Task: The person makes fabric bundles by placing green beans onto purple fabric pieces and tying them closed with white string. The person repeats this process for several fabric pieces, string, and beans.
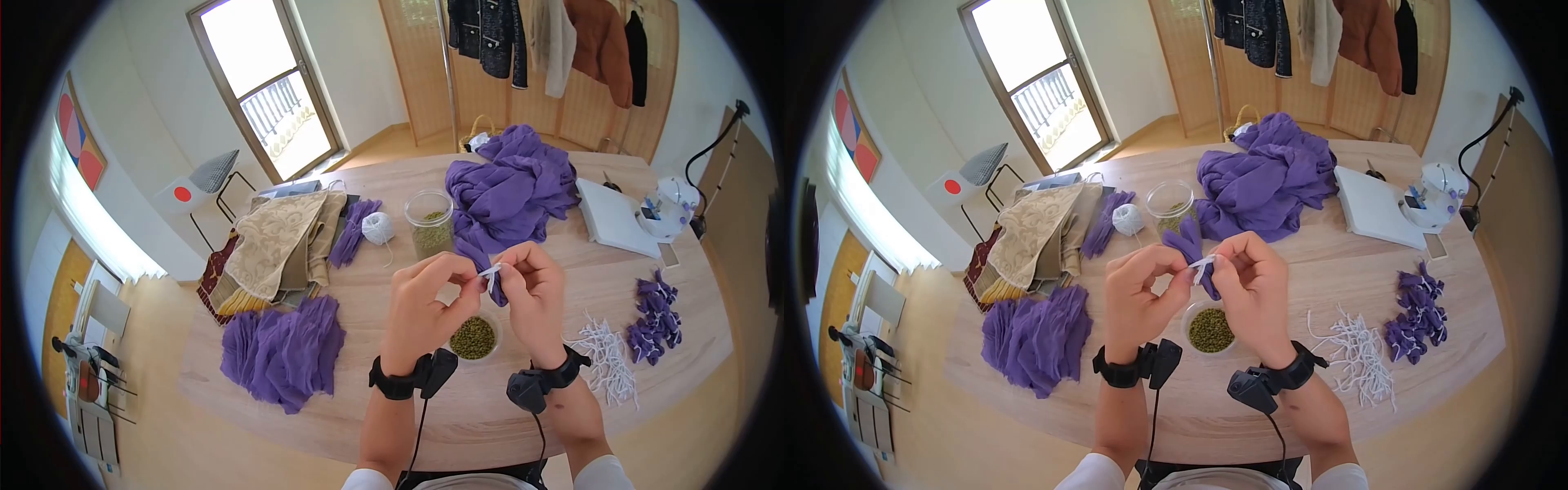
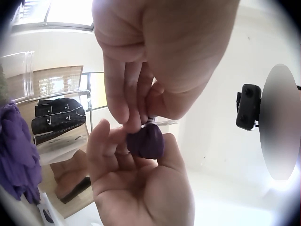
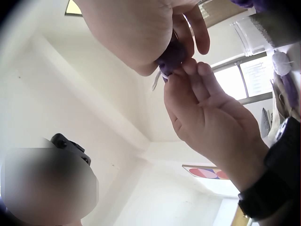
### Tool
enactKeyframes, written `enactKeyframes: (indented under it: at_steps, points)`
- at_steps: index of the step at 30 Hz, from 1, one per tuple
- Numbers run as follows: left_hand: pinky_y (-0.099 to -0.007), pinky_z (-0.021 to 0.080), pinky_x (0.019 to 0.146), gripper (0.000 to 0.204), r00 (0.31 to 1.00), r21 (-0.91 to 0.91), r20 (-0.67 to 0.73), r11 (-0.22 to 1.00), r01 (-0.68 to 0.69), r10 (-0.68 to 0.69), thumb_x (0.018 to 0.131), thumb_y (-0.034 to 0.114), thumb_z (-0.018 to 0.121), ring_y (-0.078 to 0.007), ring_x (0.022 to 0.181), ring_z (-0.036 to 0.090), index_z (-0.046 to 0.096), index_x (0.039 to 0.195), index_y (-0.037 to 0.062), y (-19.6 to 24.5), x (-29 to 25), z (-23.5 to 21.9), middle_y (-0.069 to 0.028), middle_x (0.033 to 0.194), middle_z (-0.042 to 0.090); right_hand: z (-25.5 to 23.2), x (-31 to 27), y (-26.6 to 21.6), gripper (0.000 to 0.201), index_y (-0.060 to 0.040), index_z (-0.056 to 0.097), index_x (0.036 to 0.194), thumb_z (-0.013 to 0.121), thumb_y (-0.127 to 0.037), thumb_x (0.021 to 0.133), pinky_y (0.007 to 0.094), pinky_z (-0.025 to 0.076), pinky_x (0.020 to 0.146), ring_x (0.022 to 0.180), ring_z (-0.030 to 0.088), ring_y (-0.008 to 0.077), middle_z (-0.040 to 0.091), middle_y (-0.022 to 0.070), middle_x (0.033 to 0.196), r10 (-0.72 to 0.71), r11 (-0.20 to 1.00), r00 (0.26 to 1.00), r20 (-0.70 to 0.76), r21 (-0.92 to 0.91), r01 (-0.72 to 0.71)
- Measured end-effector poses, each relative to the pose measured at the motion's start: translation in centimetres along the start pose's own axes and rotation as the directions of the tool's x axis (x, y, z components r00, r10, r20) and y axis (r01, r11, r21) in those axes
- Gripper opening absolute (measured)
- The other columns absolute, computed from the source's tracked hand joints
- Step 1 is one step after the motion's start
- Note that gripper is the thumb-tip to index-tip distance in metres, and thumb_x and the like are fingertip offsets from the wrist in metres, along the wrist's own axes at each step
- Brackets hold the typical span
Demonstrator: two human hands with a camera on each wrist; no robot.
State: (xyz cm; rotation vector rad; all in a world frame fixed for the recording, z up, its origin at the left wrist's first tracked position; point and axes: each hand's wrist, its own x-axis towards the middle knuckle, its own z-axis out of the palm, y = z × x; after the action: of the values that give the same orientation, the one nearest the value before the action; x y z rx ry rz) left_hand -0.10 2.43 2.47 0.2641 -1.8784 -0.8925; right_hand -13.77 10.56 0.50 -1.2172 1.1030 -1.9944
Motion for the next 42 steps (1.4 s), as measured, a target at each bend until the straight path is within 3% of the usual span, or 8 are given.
enactKeyframes:
  at_steps: [5, 12, 18, 26, 30, 36, 39, 42]
  points:
    - [-0.0221, 0.049, 0.060, 0.009, 0.999, 0.017, -0.030, 1.000, 0.016, -0.015, 0.082, -0.010, 0.064, -0.0103, 0.073, 0.067, 0.062, 0.090, -0.0048, -0.4, -0.1, -0.2, -0.0069, 0.080, 0.066, 1.1, 0.1, -0.2, 0.017, 0.0012, 0.059, 0.107, 0.064, 0.004, 0.091, 0.0208, 0.049, 0.077, 0.087, 0.060, 0.0063, 0.062, 0.0036, 0.096, -0.046, 0.997, 0.998, 0.033, 0.068, 0.044]
    - [-0.0229, 0.051, 0.074, 0.009, 0.978, -0.397, -0.019, 0.899, 0.185, -0.210, 0.089, -0.008, 0.059, -0.0091, 0.082, 0.062, 0.060, 0.097, -0.0045, -0.7, -0.4, -0.8, -0.0055, 0.091, 0.065, 0.3, 0.4, -0.4, 0.030, 0.0023, 0.058, 0.112, 0.068, 0.011, 0.085, 0.0293, 0.052, 0.094, 0.107, 0.064, 0.0137, 0.065, 0.0094, 0.109, -0.006, 0.981, 0.975, 0.224, 0.188, -0.037]
    - [-0.0215, 0.047, 0.071, 0.008, 0.967, -0.422, -0.039, 0.881, 0.213, -0.253, 0.088, -0.005, 0.057, -0.0086, 0.081, 0.059, 0.060, 0.095, -0.0032, -0.5, 0.0, -0.9, -0.0073, 0.094, 0.065, -0.8, 0.8, 0.6, 0.027, 0.0012, 0.061, 0.107, 0.073, 0.008, 0.083, 0.0283, 0.053, 0.088, 0.094, 0.065, 0.0116, 0.066, 0.0060, 0.105, -0.029, 0.999, 0.933, 0.358, 0.026, 0.020]
    - [-0.0215, 0.046, 0.072, 0.006, 0.929, -0.539, 0.015, 0.780, 0.318, -0.369, 0.088, -0.004, 0.063, -0.0070, 0.079, 0.055, 0.058, 0.092, -0.0016, -0.2, 0.0, -0.9, -0.0065, 0.096, 0.065, -1.1, 1.1, -0.1, 0.018, -0.0006, 0.065, 0.094, 0.076, 0.001, 0.080, 0.0244, 0.051, 0.077, 0.079, 0.062, 0.0104, 0.068, 0.0037, 0.088, -0.023, 0.945, 0.946, 0.323, -0.302, 0.126]
    - [-0.0230, 0.045, 0.078, 0.004, 0.939, -0.411, 0.003, 0.856, 0.314, -0.343, 0.087, -0.004, 0.060, -0.0091, 0.084, 0.057, 0.059, 0.088, -0.0007, 0.7, 0.0, -0.8, -0.0066, 0.094, 0.065, -1.2, 1.2, 0.2, 0.017, -0.0001, 0.064, 0.096, 0.074, 0.002, 0.082, 0.0229, 0.050, 0.076, 0.077, 0.063, 0.0100, 0.069, 0.0030, 0.086, -0.041, 0.929, 0.958, 0.285, -0.342, 0.142]
    - [-0.0225, 0.038, 0.078, 0.005, 0.979, -0.310, -0.141, 0.946, 0.098, -0.147, 0.088, -0.002, 0.062, -0.0072, 0.086, 0.049, 0.059, 0.091, 0.0009, 0.3, 0.0, -0.6, -0.0061, 0.110, 0.062, -0.7, 1.2, -0.4, 0.013, 0.0014, 0.062, 0.099, 0.067, 0.005, 0.088, 0.0252, 0.054, 0.077, 0.085, 0.069, 0.0131, 0.071, 0.0084, 0.092, 0.166, 0.967, 0.973, 0.158, 0.168, -0.192]
    - [-0.0240, 0.040, 0.080, 0.002, 0.940, -0.385, -0.268, 0.918, 0.094, -0.209, 0.091, 0.001, 0.057, -0.0086, 0.089, 0.050, 0.058, 0.090, 0.0019, 0.4, 0.1, -0.5, -0.0073, 0.112, 0.061, -1.3, 1.3, -0.8, 0.016, 0.0029, 0.064, 0.103, 0.066, 0.006, 0.088, 0.0266, 0.056, 0.079, 0.086, 0.070, 0.0146, 0.071, 0.0105, 0.093, 0.157, 0.938, 0.942, 0.298, 0.252, -0.236]
    - [-0.0275, 0.043, 0.084, 0.006, 0.905, -0.414, -0.344, 0.905, 0.095, -0.252, 0.094, 0.006, 0.054, -0.0118, 0.093, 0.053, 0.058, 0.091, 0.0025, 0.4, -0.1, -1.0, -0.0089, 0.109, 0.060, -1.8, 1.4, -1.0, 0.023, 0.0041, 0.065, 0.109, 0.068, 0.006, 0.087, 0.0260, 0.056, 0.079, 0.085, 0.070, 0.0143, 0.072, 0.0110, 0.095, 0.230, 0.951, 0.887, 0.401, 0.101, -0.292]
